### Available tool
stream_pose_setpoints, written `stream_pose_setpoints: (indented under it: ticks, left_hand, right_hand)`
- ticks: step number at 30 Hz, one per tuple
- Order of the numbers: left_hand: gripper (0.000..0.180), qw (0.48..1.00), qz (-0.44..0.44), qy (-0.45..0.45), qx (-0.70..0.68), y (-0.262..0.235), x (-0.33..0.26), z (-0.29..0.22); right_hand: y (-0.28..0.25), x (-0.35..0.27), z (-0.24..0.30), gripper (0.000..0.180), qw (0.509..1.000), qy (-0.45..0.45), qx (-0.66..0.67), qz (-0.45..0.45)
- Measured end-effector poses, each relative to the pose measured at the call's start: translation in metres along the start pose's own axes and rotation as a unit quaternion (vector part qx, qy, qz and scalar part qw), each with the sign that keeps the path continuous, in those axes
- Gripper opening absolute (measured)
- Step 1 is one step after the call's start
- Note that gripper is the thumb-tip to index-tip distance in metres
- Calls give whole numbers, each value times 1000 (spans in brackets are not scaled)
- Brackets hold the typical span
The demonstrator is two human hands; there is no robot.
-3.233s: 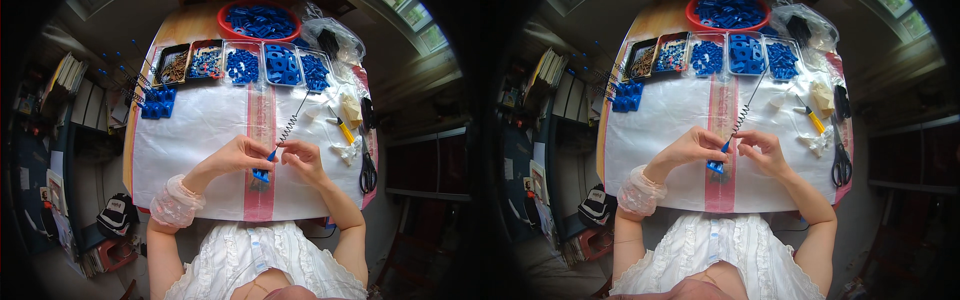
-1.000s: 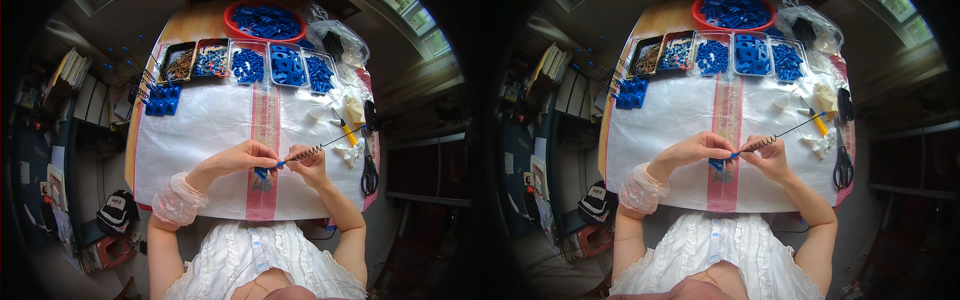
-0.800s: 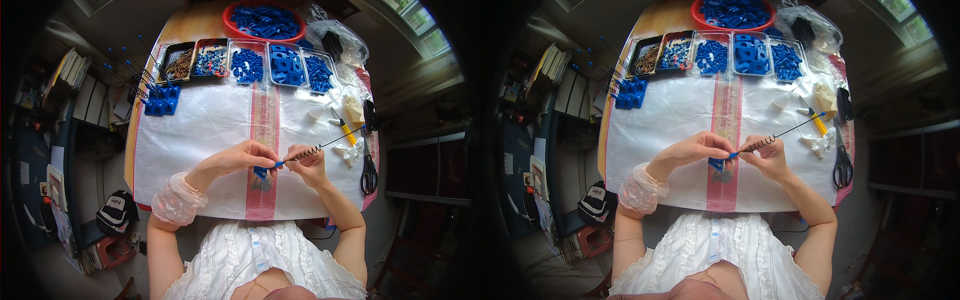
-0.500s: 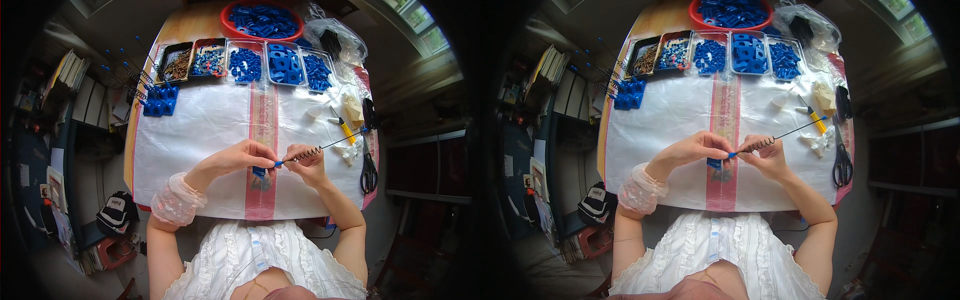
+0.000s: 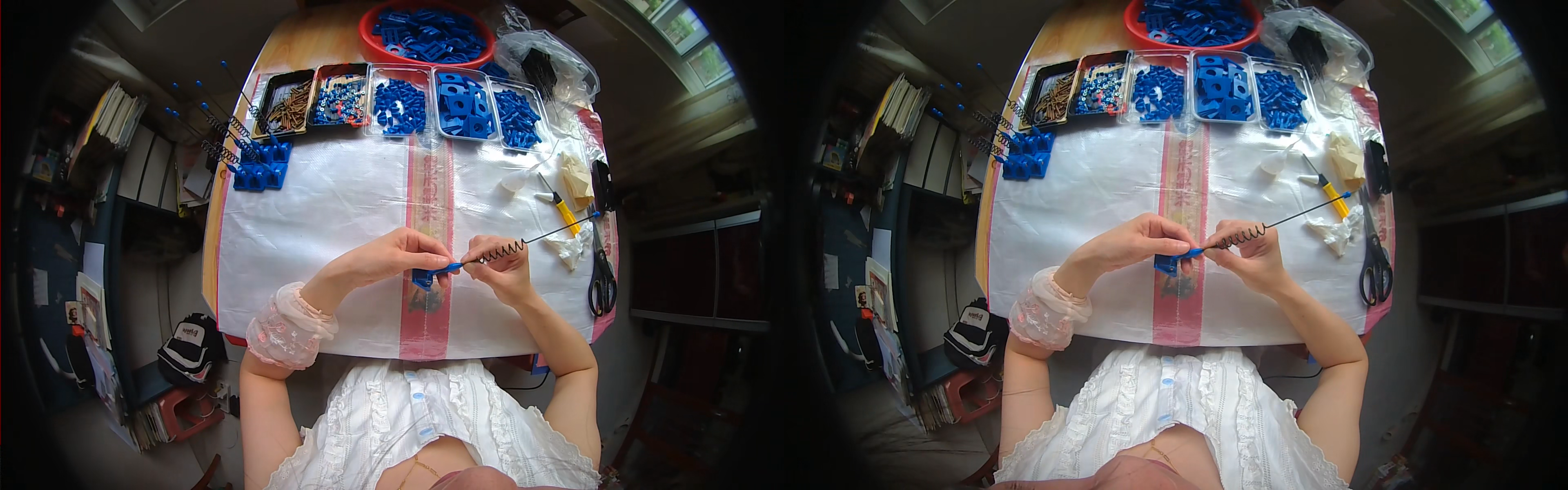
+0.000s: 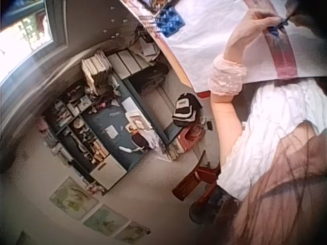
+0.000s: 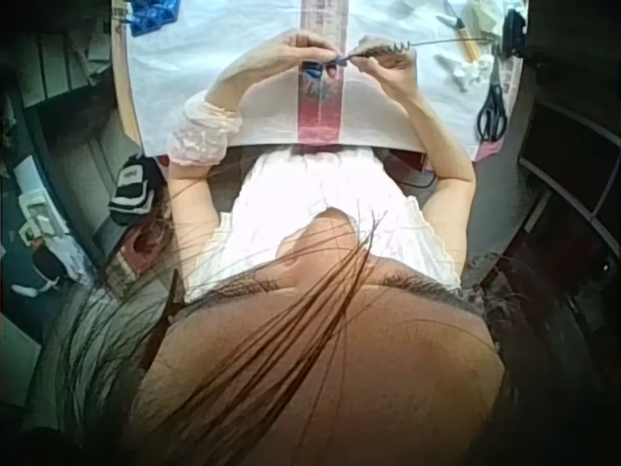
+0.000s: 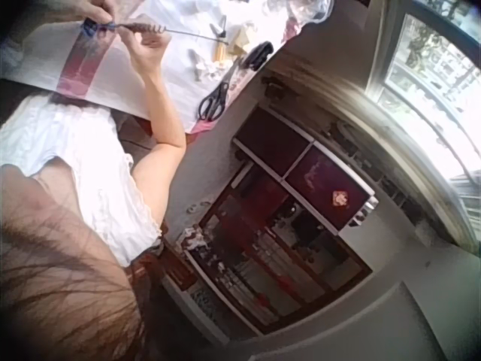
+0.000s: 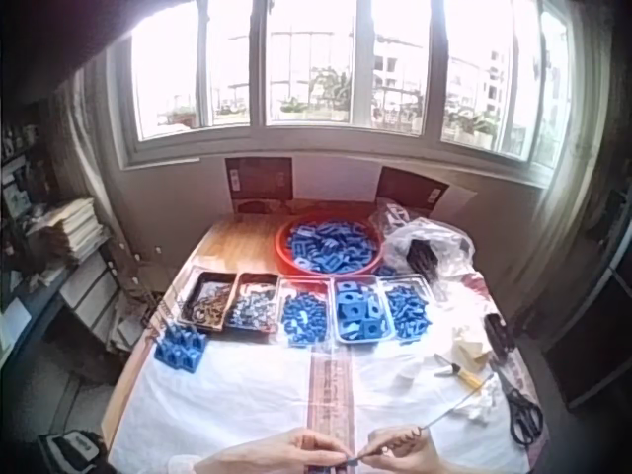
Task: Assembling blue plastic fixture components using a spring and a screwdriver.
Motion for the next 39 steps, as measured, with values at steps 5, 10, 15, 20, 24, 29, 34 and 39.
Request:
stream_pose_setpoints:
  ticks: [5,10,15,20,24,29,34,39]
  left_hand:
    - [26,1000,11,-4,24,-3,7,4]
    - [25,1000,0,0,-3,-1,1,2]
    - [25,1000,1,16,23,3,1,-2]
    - [21,999,19,10,31,5,-2,-3]
    - [26,999,38,-13,33,4,0,1]
    - [24,998,60,-19,26,5,3,6]
    - [27,994,100,-35,6,2,8,19]
    - [29,991,127,-40,-29,4,8,21]
  right_hand:
    - [-2,-4,0,14,1000,-4,-29,-5]
    - [1,2,3,11,1000,-6,-29,-6]
    - [-2,0,1,10,999,-1,-36,-25]
    - [0,-1,1,10,999,-5,-31,-32]
    - [0,-1,-3,10,999,-5,12,-49]
    - [-1,-8,-13,12,989,76,102,-72]
    - [0,-8,-14,12,990,79,104,-55]
    - [2,-10,-13,15,989,85,106,-63]
Point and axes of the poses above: each hand's wrist, its own x-axis towards the middle knuckle, its own y-axis out of the palm, z = x × y, the point moved 3 cm from there along x, towards the middle knuckle, and after that the axes turned 13 degrees about -y, right-handed, at the moved point
